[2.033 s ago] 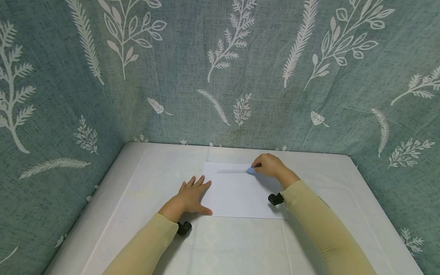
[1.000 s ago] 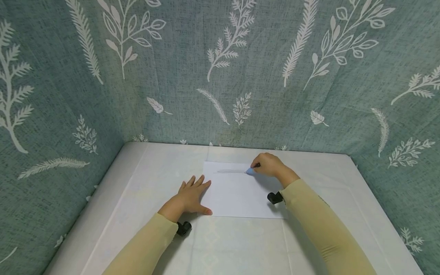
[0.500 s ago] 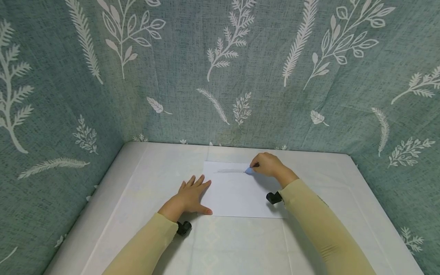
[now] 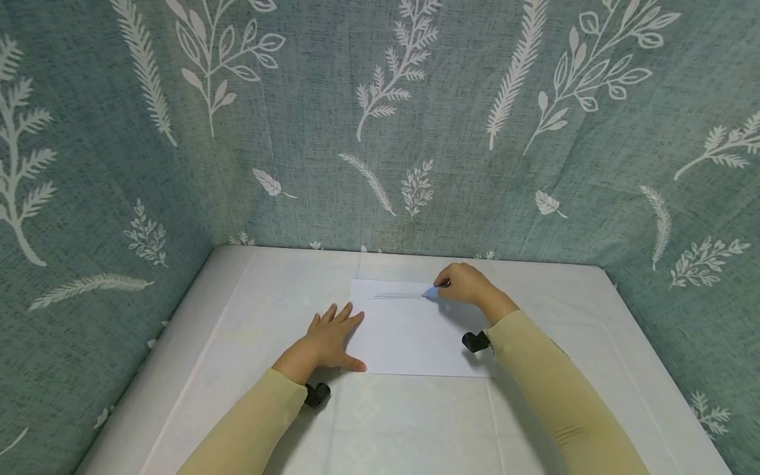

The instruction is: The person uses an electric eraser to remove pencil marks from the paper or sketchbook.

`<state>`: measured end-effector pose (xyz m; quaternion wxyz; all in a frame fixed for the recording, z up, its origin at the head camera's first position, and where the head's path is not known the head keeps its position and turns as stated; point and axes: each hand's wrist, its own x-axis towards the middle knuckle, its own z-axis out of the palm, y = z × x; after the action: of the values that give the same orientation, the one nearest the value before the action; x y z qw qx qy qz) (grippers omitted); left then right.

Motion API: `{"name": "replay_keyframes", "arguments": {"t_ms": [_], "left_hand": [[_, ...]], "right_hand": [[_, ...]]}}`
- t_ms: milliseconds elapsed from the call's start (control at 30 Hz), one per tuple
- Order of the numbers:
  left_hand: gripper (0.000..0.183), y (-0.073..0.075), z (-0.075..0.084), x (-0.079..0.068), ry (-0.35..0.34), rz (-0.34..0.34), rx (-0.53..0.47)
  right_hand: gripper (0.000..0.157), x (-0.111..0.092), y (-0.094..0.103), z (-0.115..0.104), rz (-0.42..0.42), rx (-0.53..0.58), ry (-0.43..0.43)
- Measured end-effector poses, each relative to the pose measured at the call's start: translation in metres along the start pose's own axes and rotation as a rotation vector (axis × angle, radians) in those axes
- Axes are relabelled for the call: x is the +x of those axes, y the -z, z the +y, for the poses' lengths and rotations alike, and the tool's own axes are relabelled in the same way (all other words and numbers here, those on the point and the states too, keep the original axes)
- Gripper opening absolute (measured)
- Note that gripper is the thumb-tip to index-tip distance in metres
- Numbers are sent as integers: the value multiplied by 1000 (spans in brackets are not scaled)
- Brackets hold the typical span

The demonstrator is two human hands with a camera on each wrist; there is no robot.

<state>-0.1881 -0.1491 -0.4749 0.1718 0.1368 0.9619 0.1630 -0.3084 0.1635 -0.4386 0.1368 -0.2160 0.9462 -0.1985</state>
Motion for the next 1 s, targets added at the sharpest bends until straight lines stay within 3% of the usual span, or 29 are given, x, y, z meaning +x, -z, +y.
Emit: {"name": "replay_keyframes", "arguments": {"t_ms": [500, 733, 1000], "left_hand": [[114, -2, -1, 1, -4, 11, -7], [114, -2, 0, 0, 0, 10, -2], [114, -2, -1, 0, 4, 4, 10]], "right_hand": [[19, -1, -1, -5, -31, -36, 37], [21, -1, -1, -6, 7, -81, 14], [20, -1, -2, -5, -35, -43, 24]]}}
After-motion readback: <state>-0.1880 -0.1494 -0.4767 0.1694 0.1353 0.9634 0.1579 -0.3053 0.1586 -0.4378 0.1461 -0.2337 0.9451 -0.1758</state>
